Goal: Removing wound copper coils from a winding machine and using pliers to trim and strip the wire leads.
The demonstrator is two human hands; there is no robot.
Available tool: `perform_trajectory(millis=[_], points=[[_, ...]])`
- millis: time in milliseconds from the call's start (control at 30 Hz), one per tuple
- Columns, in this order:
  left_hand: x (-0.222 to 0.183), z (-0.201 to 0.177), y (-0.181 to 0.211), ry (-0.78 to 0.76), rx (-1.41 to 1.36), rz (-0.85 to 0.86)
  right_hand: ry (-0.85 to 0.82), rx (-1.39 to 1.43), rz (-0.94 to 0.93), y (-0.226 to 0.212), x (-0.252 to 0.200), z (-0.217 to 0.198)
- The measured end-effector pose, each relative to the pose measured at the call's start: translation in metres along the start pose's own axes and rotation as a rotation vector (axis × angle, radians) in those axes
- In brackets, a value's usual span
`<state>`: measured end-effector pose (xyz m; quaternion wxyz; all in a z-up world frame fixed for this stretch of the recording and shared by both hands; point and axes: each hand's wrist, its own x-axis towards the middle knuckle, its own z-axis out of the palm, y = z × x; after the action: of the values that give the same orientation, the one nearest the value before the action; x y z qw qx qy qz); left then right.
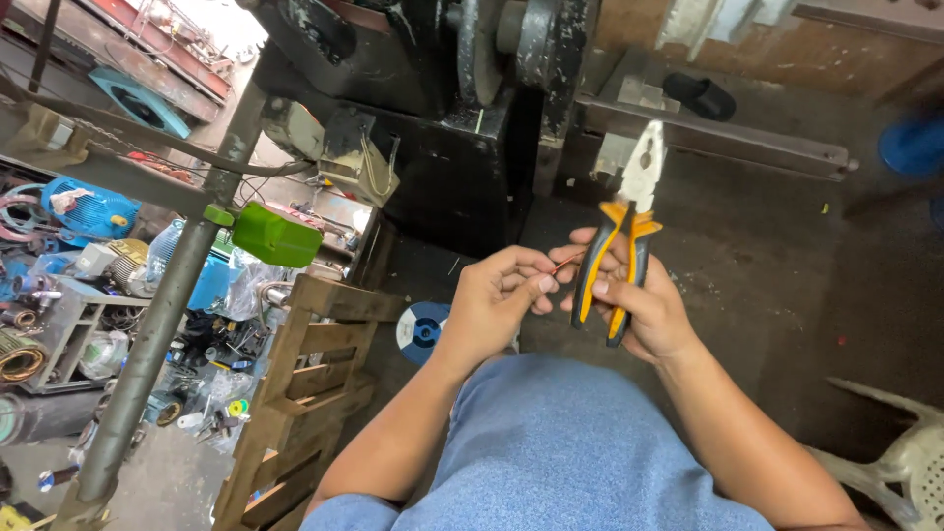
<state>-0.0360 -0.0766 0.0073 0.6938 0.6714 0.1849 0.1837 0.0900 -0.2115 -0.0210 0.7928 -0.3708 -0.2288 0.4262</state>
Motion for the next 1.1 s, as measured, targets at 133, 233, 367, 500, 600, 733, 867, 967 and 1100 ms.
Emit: perform_trajectory(millis=[133, 233, 367, 500, 600, 733, 867, 967, 1100], points=[[0.000, 0.006, -0.010, 0.007, -0.189, -0.051, 0.012, -0.161, -0.032, -0.003, -0.016, -0.002], [-0.002, 0.011, -0.008, 0.011, -0.246, -0.064, 0.038, -0.223, -0.065, -0.003, -0.028, -0.004], [-0.002, 0.017, -0.009, -0.016, -0.263, -0.061, 0.092, -0.319, -0.186, -0.003, -0.039, -0.002], [-0.003, 0.022, -0.005, -0.052, -0.229, -0.052, 0.134, -0.429, -0.195, -0.017, -0.043, 0.008], [-0.002, 0.024, -0.004, -0.071, -0.213, -0.045, 0.140, -0.555, -0.135, -0.014, -0.045, 0.001], [-0.002, 0.025, -0.006, -0.067, -0.200, -0.037, 0.105, -0.594, -0.149, -0.024, -0.043, 0.012], [-0.001, 0.024, -0.006, -0.081, -0.144, -0.038, 0.079, -0.688, -0.187, -0.012, -0.047, 0.001], [-0.001, 0.025, -0.012, -0.085, -0.088, -0.026, 0.115, -0.553, -0.125, -0.006, -0.052, -0.003], [-0.003, 0.029, -0.007, -0.150, 0.064, 0.023, 0.179, -0.215, 0.029, -0.003, -0.046, 0.003]])
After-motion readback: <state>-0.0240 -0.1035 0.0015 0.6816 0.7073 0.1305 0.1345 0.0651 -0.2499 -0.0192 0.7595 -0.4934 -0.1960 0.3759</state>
